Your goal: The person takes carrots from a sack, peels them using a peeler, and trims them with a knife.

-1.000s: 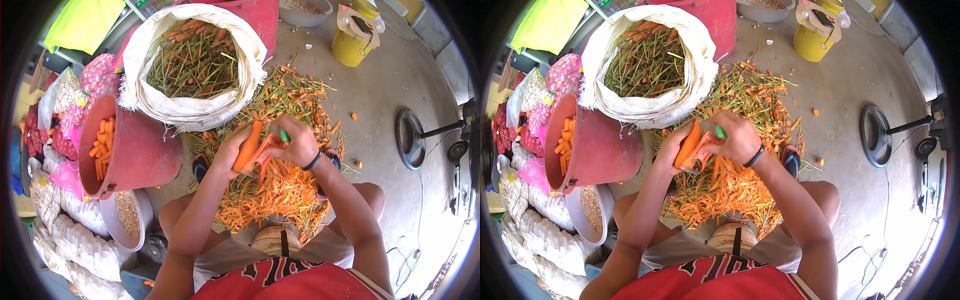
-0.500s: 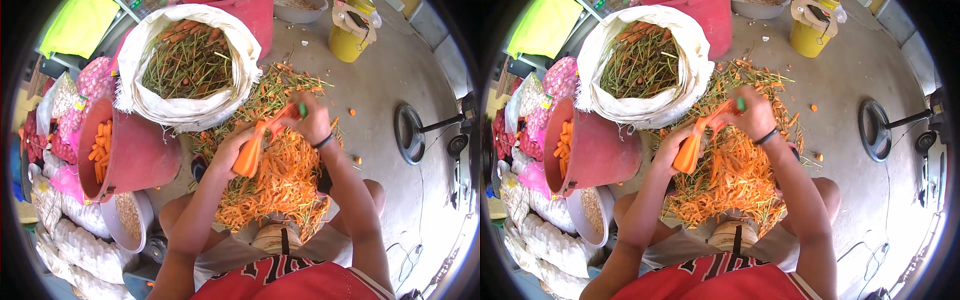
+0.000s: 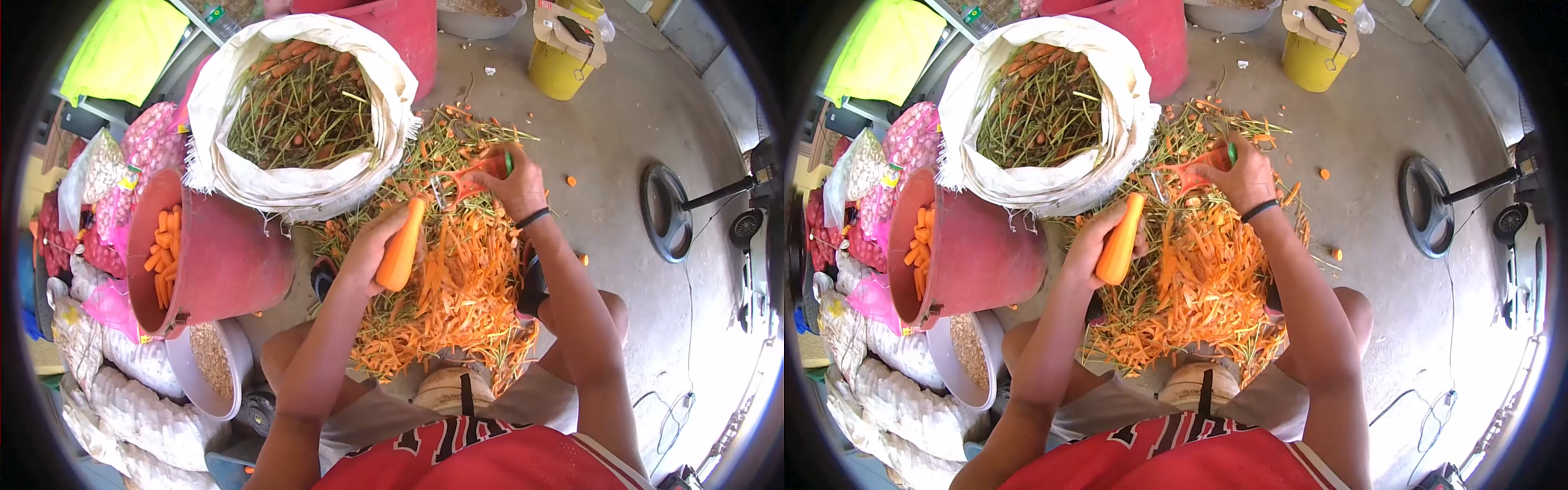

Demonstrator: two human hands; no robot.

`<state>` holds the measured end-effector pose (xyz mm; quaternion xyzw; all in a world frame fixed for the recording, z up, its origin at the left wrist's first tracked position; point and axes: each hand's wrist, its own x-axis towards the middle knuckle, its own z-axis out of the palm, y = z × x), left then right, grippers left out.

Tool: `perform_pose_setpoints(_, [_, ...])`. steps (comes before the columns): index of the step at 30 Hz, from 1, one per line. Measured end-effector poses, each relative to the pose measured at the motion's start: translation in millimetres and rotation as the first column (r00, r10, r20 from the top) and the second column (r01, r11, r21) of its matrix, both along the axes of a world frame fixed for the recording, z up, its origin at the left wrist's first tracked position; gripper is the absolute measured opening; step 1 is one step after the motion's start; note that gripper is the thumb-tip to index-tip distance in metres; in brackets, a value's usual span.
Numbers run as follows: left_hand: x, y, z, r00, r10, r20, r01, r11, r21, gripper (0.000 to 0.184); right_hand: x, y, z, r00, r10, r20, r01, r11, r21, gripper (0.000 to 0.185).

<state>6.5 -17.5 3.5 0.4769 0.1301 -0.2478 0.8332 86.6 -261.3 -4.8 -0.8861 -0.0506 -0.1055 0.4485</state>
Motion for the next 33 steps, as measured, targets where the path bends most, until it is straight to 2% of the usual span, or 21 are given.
perform_pose_setpoints(2, [5.5, 2.3, -0.2, 0.996, 0.079, 0.044, -0.076, 0.995, -0.058, 0.038, -6.6, 6.8, -14.1, 0.989, 0.058, -0.133, -0.045, 0.995, 0.094, 0.05])
perform_pose_setpoints(4, [8.5, 2.9, -1.4, 0.98, 0.185, 0.069, -0.177, 0.977, -0.117, 0.039, -14.3, 17.0, -21.7, 0.947, 0.153, -0.283, -0.159, 0.987, -0.001, 0.058])
perform_pose_setpoints(5, [10.4, 4.8, -7.4, 0.975, 0.171, 0.145, -0.142, 0.972, -0.189, 0.038, -18.9, 21.5, -25.5, 0.918, 0.2, -0.342, -0.229, 0.972, -0.046, 0.061])
perform_pose_setpoints(6, [10.0, 3.3, -6.1, 0.973, 0.195, 0.123, -0.165, 0.962, -0.22, 0.037, -24.0, 26.5, -27.7, 0.883, 0.241, -0.403, -0.299, 0.95, -0.087, 0.063])
perform_pose_setpoints(7, [9.6, 0.3, -3.3, 0.971, 0.217, 0.101, -0.187, 0.95, -0.251, 0.037, -29.0, 31.4, -30.3, 0.873, 0.209, -0.44, -0.328, 0.921, -0.212, 0.056])
perform_pose_setpoints(10, [14.2, 3.7, -17.1, 0.962, 0.27, 0.028, -0.254, 0.933, -0.256, 0.035, -32.8, 29.8, -57.3, 0.943, 0.279, -0.182, -0.324, 0.897, -0.302, 0.041])
perform_pose_setpoints(11, [15.3, 6.4, -26.8, 0.958, 0.288, 0.002, -0.279, 0.929, -0.244, 0.035, -33.4, 29.6, -61.8, 0.95, 0.308, -0.049, -0.308, 0.905, -0.294, 0.03])
perform_pose_setpoints(14, [15.6, 3.7, -35.4, 0.893, 0.45, -0.013, -0.444, 0.874, -0.197, 0.033, -34.4, 42.2, -12.4, 0.879, 0.414, -0.237, -0.432, 0.901, -0.028, 0.025])
perform_pose_setpoints(15, [17.1, 1.2, -35.9, 0.868, 0.496, -0.018, -0.488, 0.846, -0.212, 0.032, -37.7, 46.8, -8.8, 0.874, 0.45, -0.183, -0.456, 0.89, 0.011, 0.038])
perform_pose_setpoints(18, [24.1, -0.3, -38.4, 0.86, 0.509, -0.049, -0.508, 0.841, -0.188, 0.032, -57.8, 59.7, 9.1, 0.884, 0.466, -0.048, -0.467, 0.884, -0.023, 0.059])
perform_pose_setpoints(19, [25.1, -3.1, -39.0, 0.863, 0.503, -0.042, -0.502, 0.845, -0.185, 0.032, -58.7, 61.9, 9.1, 0.88, 0.471, -0.066, -0.475, 0.877, -0.066, 0.081])
perform_pose_setpoints(23, [23.7, -11.3, -36.5, 0.903, 0.429, -0.022, -0.425, 0.886, -0.183, 0.033, -55.8, 64.7, 3.4, 0.879, 0.477, 0.011, -0.469, 0.867, -0.166, 0.094])
perform_pose_setpoints(26, [26.1, -14.5, -36.5, 0.907, 0.421, -0.035, -0.419, 0.888, -0.191, 0.031, -53.2, 64.5, 3.8, 0.884, 0.465, 0.052, -0.449, 0.874, -0.188, 0.09])
perform_pose_setpoints(30, [20.4, -18.8, -12.7, 0.889, 0.45, -0.083, -0.457, 0.864, -0.214, 0.029, -51.0, 61.0, 7.0, 0.899, 0.436, 0.04, -0.42, 0.884, -0.204, 0.084])
perform_pose_setpoints(33, [23.3, -15.4, -27.6, 0.887, 0.451, -0.099, -0.46, 0.849, -0.259, 0.028, -48.1, 56.2, 11.0, 0.908, 0.418, 0.026, -0.405, 0.892, -0.199, 0.08])
